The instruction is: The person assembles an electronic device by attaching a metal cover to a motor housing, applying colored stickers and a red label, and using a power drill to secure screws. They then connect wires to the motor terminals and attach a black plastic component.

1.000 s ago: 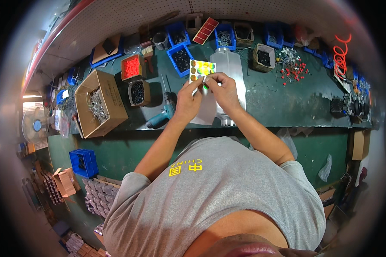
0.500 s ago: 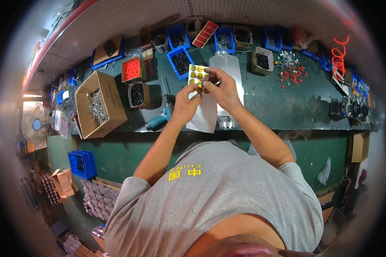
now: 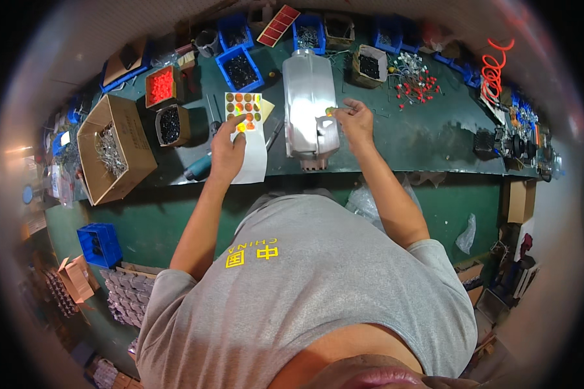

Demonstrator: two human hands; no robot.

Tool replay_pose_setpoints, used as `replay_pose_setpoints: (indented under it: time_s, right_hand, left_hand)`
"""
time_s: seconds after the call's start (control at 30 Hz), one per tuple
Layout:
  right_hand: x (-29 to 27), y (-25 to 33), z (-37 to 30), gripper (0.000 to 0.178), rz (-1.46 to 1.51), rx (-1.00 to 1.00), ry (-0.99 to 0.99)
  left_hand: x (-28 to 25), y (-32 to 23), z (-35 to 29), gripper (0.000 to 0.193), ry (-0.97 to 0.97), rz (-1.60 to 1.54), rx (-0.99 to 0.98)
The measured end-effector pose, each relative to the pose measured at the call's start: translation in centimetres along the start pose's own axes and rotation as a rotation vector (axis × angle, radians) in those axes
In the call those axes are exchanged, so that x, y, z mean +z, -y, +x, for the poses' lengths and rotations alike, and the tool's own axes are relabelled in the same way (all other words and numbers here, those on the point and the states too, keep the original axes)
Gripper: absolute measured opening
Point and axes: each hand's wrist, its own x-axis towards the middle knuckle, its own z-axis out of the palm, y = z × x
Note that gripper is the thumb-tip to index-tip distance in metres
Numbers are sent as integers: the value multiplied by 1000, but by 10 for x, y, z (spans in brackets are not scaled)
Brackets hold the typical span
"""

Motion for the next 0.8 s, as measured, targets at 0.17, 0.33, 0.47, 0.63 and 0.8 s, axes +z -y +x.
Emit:
replay_pose_setpoints:
  time_s: [0.17,0.33,0.47,0.63,0.8]
  right_hand:
    - [6,-32,4,52,-82,-41,21]
    - [16,-47,2,45,-125,-119,-44]
    - [23,-52,3,47,-134,-145,-103]
    - [25,-61,7,48,-125,-158,-149]
    - [28,-62,6,44,-118,-159,-172]
  left_hand:
    - [1,17,-15,42,28,35,-42]
    - [4,14,-22,41,38,50,-56]
    - [4,19,-28,41,31,53,-75]
    - [3,22,-29,42,39,37,-71]
    - [2,22,-29,42,50,66,-85]
